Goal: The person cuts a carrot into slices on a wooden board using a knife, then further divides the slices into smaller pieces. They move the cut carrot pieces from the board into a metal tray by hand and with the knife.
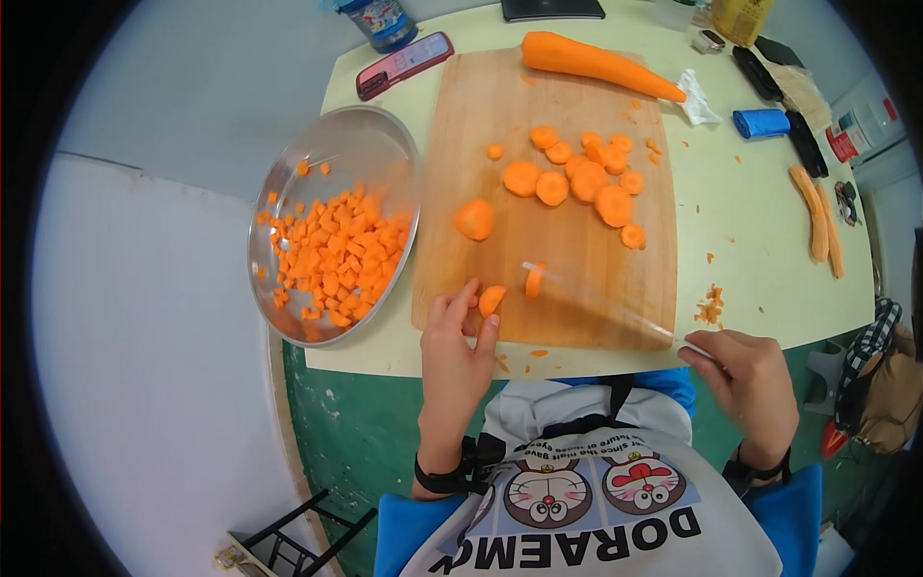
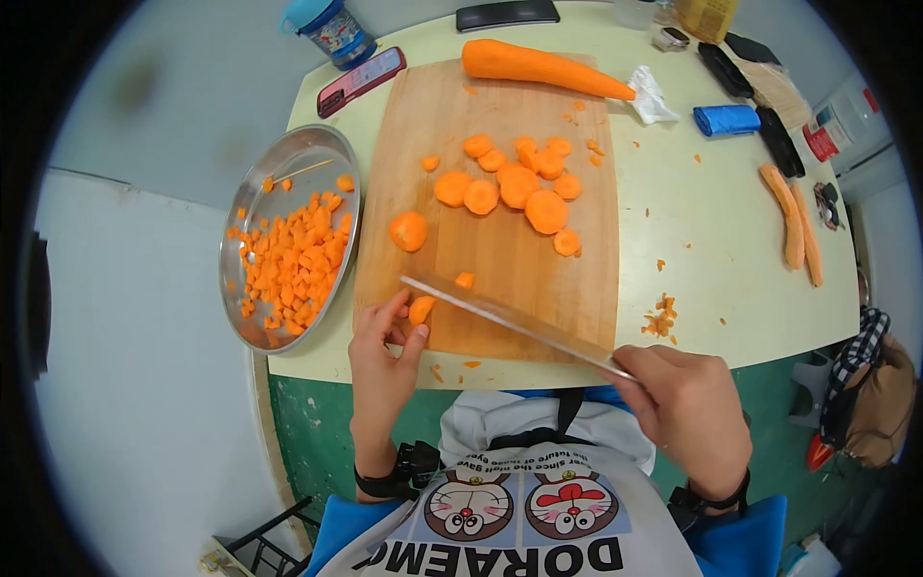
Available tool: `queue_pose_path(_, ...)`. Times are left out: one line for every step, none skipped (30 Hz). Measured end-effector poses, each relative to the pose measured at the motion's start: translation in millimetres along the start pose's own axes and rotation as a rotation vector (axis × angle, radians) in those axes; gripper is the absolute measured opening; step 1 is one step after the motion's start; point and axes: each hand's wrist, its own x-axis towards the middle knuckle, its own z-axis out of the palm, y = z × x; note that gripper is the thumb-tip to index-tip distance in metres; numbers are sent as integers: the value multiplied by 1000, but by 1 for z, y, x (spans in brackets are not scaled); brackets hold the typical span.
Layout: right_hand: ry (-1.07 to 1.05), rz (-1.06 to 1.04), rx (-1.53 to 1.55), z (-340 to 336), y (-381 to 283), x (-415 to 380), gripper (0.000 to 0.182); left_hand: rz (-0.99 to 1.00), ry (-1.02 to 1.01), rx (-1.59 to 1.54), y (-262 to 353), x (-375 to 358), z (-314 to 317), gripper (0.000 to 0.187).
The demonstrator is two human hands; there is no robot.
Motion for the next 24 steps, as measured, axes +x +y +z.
queue_pose_path(-47,-31,-14,2,-4,3,11,-18,58,-29,-1,-2,-1,36)
queue_pose_path(-93,-61,-28,5,-8,7,11,-36,117,-58,-2,-4,-2,35)
queue_pose_path(-119,-80,-49,8,-11,11,11,-45,124,-65,-1,-4,-7,35)
queue_pose_path(-127,-88,-57,10,-15,13,11,-121,190,-139,3,-3,-16,33)
queue_pose_path(-141,-109,-63,13,-19,16,11,-196,256,-212,4,-1,-23,30)
queue_pose_path(-155,-129,-68,15,-23,19,11,-204,262,-219,2,2,-26,30)
queue_pose_path(-163,-134,-75,16,-27,21,11,-68,242,-111,0,6,-28,26)
queue_pose_path(-163,-134,-74,18,-30,22,11,68,221,-3,-2,9,-28,21)
queue_pose_path(-162,-133,-73,18,-32,24,11,173,130,107,-9,9,-23,17)
queue_pose_path(-167,-137,-80,19,-35,25,11,168,135,100,-10,8,-18,17)
queue_pose_path(-161,-111,-91,19,-37,25,11,180,127,142,-7,7,-12,17)
queue_pose_path(-154,-83,-100,19,-38,26,11,194,116,186,-6,5,-7,17)
queue_pose_path(-159,-80,-103,20,-38,26,11,191,113,182,-4,2,-3,17)
queue_pose_path(-147,-74,-95,21,-38,26,11,137,110,127,-4,-2,1,17)
queue_pose_path(-137,-68,-87,22,-38,27,11,82,106,72,-4,-5,4,17)
queue_pose_path(-146,-65,-90,24,-37,27,11,75,101,67,-4,-7,6,17)
queue_pose_path(-148,-75,-88,26,-37,28,11,87,128,74,-2,-8,7,17)
queue_pose_path(-149,-87,-86,27,-37,29,11,99,156,81,-1,-10,7,16)
queue_pose_path(-158,-86,-90,27,-38,29,11,91,154,76,0,-12,3,16)
queue_pose_path(-180,-85,-93,26,-39,30,11,46,138,29,2,-13,-4,16)
queue_pose_path(-201,-83,-96,26,-40,30,11,2,121,-17,3,-14,-12,16)
queue_pose_path(-207,-81,-98,26,-39,30,11,-3,118,-21,3,-12,-18,16)
queue_pose_path(-227,-99,-112,26,-39,31,11,-37,328,-169,4,-7,-25,20)
queue_pose_path(-245,-117,-126,27,-38,32,12,-71,538,-317,4,-3,-27,26)
